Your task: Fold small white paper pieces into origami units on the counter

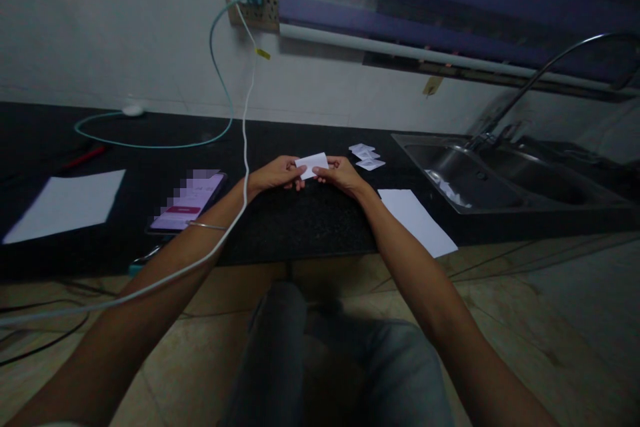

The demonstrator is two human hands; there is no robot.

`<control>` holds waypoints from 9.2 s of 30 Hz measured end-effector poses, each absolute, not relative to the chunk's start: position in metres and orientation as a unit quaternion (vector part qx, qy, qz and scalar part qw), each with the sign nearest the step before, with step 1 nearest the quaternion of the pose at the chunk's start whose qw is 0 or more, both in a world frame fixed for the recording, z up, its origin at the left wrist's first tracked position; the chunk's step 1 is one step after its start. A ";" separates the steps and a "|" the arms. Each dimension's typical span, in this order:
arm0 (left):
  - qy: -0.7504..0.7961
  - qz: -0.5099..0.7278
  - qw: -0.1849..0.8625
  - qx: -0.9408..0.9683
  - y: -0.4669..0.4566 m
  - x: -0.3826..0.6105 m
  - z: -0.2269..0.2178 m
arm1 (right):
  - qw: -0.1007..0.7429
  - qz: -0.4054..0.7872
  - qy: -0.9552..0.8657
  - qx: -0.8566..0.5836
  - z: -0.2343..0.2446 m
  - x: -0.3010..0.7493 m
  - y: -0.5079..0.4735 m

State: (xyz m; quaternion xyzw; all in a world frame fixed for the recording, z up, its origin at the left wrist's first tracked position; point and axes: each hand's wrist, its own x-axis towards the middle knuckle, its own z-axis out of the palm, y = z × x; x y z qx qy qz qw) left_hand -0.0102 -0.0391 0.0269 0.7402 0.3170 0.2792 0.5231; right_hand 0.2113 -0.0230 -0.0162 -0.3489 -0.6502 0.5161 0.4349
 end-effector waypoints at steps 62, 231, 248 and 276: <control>0.283 0.184 0.491 0.803 -0.026 -0.013 0.023 | 0.468 0.395 -0.664 -0.428 -0.005 0.204 -0.032; 0.293 0.323 0.356 0.827 -0.031 -0.003 0.012 | 0.536 0.431 -0.612 -0.391 -0.004 0.197 -0.034; 0.291 0.348 0.355 0.817 -0.031 -0.007 0.015 | 0.492 0.486 -0.633 -0.347 -0.011 0.206 -0.028; 0.390 0.356 0.610 0.590 -0.035 0.003 0.018 | 0.518 0.213 -0.723 -0.404 -0.006 0.202 -0.039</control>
